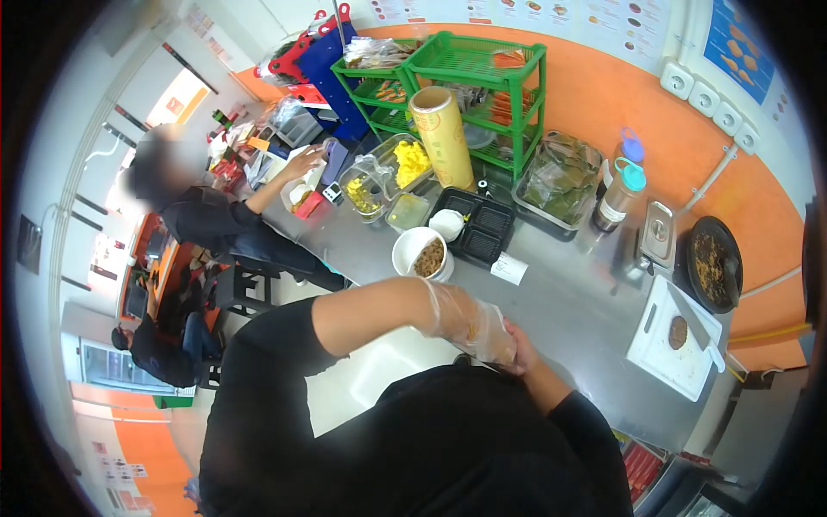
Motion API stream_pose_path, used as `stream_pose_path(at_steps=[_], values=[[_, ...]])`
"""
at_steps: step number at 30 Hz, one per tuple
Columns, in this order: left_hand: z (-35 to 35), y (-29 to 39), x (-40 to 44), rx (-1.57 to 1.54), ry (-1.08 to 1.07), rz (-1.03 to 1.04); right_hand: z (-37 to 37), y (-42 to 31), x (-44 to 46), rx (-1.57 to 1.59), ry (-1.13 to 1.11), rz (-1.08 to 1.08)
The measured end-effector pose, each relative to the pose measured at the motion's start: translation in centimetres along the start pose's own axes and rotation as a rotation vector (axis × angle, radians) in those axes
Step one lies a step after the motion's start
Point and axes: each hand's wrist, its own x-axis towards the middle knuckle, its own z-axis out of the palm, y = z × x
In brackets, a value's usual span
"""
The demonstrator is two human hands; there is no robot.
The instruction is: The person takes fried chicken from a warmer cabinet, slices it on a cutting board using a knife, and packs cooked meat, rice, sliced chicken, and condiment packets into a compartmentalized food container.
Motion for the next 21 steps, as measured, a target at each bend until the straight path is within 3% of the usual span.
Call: stream_pose_path(at_steps=[5, 7, 11, 13, 14, 16, 19, 21], values=[[-4.4, -1.6, -4.9, -0.250, 0.126, 0.041, 0.1, -1.1, -1.0, 0.068, 0.048, 0.079], [-4.3, -3.9, -5.2, -0.446, 0.272, 0.039, 1.9, -1.6, -1.4, 0.066, 0.216, 0.036], [-3.2, -9.8, -4.4, -0.559, 0.313, -0.122, -1.1, -1.8, -1.5, 0.200, 0.265, 0.027], [-1.8, -12.6, -3.0, -0.485, 0.352, -0.171, -3.0, -1.9, -1.7, 0.111, 0.012, -0.037], [-0.8, -14.3, -1.8, -0.432, 0.356, -0.282, -2.7, -2.0, -1.9, 0.109, 0.014, -0.039], [0.4, -16.4, -0.2, -0.377, 0.359, -0.387, -1.3, -2.5, -2.5, 0.198, 0.267, -0.099], [1.7, -18.0, 1.3, -0.328, 0.369, -0.433, -3.1, -2.9, -3.0, 0.264, 0.098, -0.105], [2.0, -18.4, 1.9, -0.249, 0.384, -0.443, -2.6, -3.0, -3.5, 0.258, 0.118, -0.122]])
